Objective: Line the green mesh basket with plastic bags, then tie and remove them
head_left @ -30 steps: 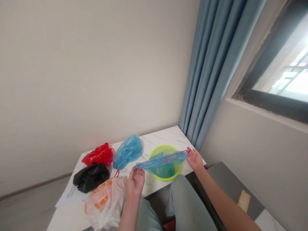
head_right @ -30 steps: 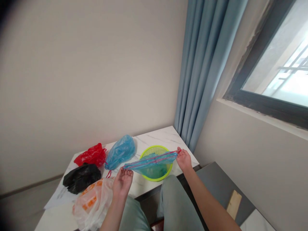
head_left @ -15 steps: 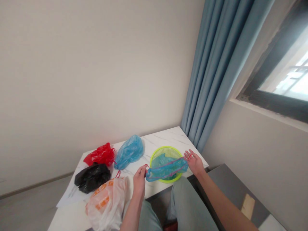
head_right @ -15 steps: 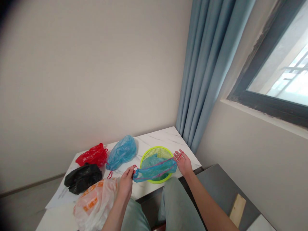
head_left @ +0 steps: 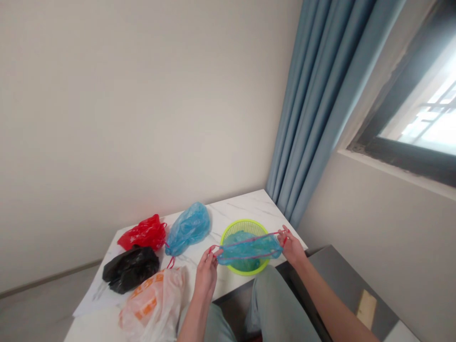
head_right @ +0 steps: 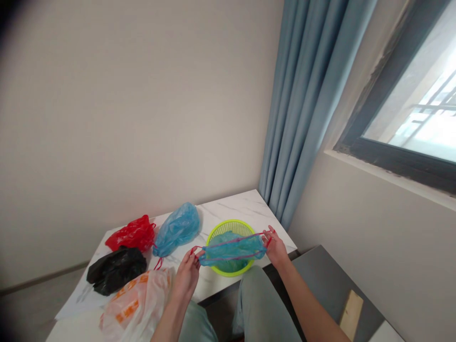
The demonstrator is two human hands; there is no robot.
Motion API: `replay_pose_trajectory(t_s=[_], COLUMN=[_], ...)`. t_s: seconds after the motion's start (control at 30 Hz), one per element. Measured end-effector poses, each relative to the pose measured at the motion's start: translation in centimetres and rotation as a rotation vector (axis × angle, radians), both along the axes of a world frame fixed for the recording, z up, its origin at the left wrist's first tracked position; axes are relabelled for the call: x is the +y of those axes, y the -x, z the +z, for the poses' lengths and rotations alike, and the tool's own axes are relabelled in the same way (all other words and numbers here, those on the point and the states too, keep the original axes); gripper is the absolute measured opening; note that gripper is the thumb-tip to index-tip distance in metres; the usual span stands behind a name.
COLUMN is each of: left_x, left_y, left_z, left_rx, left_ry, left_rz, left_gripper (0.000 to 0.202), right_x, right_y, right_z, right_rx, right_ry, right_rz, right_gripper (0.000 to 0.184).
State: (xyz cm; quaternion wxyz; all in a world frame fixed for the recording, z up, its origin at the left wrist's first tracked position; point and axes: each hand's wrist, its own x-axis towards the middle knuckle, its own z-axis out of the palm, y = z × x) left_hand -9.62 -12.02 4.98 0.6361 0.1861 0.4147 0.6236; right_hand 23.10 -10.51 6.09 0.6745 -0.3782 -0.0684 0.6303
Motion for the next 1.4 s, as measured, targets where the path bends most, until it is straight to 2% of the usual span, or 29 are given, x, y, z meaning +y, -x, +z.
replay_pose_trajectory(t_s=[0.13,0.2,0.3,0.4,0.5,0.67,0.77,0.9,0.97,1.07,1.17,1.27,1.4], left_x=[-0.6,-0.7,-0.7,-0.7,-0.5,0.8,1.3,1.2,1.1,1.3,1.8,2.3,2.7], left_y=[0.2,0.3,0.3,0.1,-0.3,-0.6,-0.6,-0.7,-0.8,-0.7,-0.7,-0.9,-1.7], left_z=[0.0,0.3,0.6,0.3,-0.3,0.0,0.8,1.5,1.4,0.9,0.7,1.0,2.2], left_rx=[0.374,0.488,0.539,0.453,0.232,-0.144,-0.204,0.050,0.204,0.364,0.497,0.567,0.588], left_ry=[-0.067,-0.070,-0.085,-0.082,-0.050,0.062,-0.010,-0.131,-0.160,-0.192,-0.216,-0.235,-0.283], left_rz=[-0.103,-0.146,-0.155,-0.128,-0.039,0.181,0.163,0.021,-0.051,-0.118,-0.081,-0.014,-0.060], left_gripper=[0.066,0.078,0.090,0.096,0.086,0.031,0.033,0.056,0.062,0.062,0.059,0.058,0.051], right_x=[-0.7,-1.0,-1.0,-0.6,-0.1,0.0,-0.2,-0.2,-0.1,0.3,0.7,1.1,1.7], right_y=[0.6,0.7,0.4,-0.2,-0.8,-0.5,0.3,1.3,1.4,1.2,0.9,1.0,1.8], right_z=[0.3,0.4,0.1,-0.3,-0.3,0.0,-0.2,-0.8,-1.0,-0.8,-0.4,0.1,0.3], right_rx=[-0.211,-0.286,-0.280,-0.142,0.027,0.156,0.116,0.026,-0.013,-0.047,-0.085,-0.151,-0.344], right_ry=[0.007,0.002,-0.032,-0.021,0.036,0.106,0.104,-0.055,-0.061,-0.047,-0.081,-0.070,0.006], right_rz=[0.054,0.064,0.000,-0.131,-0.211,-0.204,-0.144,-0.057,-0.042,-0.009,0.012,0.036,0.096], right_gripper=[0.066,0.071,0.062,0.037,0.018,0.015,0.007,0.021,0.026,0.022,0.016,0.019,0.027])
